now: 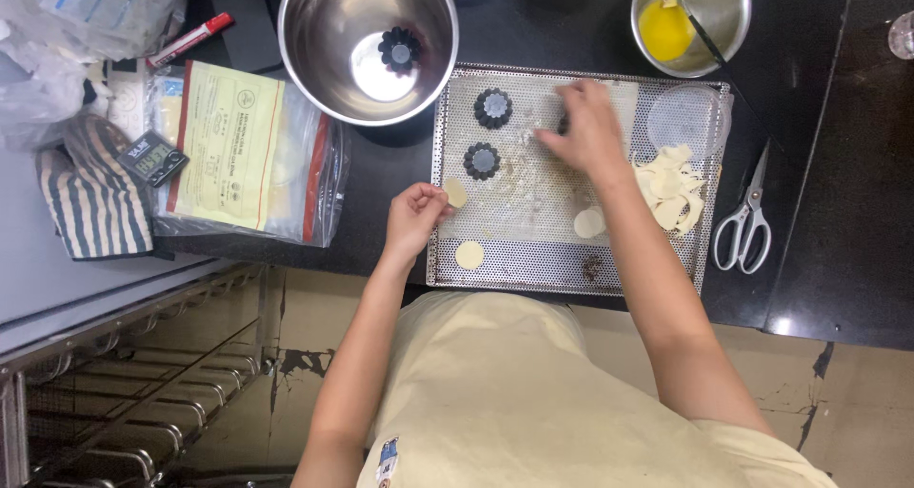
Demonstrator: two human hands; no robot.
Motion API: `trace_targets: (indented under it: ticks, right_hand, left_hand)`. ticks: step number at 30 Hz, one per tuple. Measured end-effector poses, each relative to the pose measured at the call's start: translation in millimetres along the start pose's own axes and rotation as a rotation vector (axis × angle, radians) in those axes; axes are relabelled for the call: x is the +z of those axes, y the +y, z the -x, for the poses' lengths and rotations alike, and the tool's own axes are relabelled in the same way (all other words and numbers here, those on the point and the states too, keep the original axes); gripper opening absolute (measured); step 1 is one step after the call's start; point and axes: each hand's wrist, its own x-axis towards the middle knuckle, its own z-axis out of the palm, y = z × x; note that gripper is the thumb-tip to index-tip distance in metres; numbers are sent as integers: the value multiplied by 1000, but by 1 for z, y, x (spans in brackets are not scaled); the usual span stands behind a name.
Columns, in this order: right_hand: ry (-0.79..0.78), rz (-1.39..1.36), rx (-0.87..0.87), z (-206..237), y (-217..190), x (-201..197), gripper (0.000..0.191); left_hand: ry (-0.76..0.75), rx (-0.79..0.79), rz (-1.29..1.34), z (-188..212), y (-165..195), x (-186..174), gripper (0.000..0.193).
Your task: The person lines fluted tart molds with round dough pieces, pressing the dough into each mold by hand and trimming excess. They occasionally use a brush to apply yellow liquid from a bowl to the molds and arrange the filled molds on a perforated tray.
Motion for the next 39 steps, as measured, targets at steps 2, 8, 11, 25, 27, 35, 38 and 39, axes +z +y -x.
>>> trace_targets:
  ticks: [2,8,11,25,27,35,38,39]
  right_hand:
    - [-84,-53,-121,-15,-22,12,70]
    - [-281,15,-193,-55,-62,21,59]
    - [-312,-65,-90,-59,-57,15,54]
    - [-286,-1966,244,38,9,9,61]
    - [-218,-1852,303,48,12,6,60]
    - [-178,-1522,363,66,8,25,49]
    - [-159,-1413,440,65,-7,38,47]
    - [-150,-1367,461,64,-12,40,47]
  left_hand:
    - [-7,30,11,3,-3,-2,11]
    - [11,70,-31,9,-6,-13,11]
    - [14,51,-19,9,-6,-14,11]
    - [-154,53,-365,-41,30,38,17]
    - [-65,102,-565,-47,36,39,18]
    - [132,164,-791,-53,41,39,16]
    - [133,181,-784,-53,40,38,16]
    - [129,183,-776,-53,40,37,16]
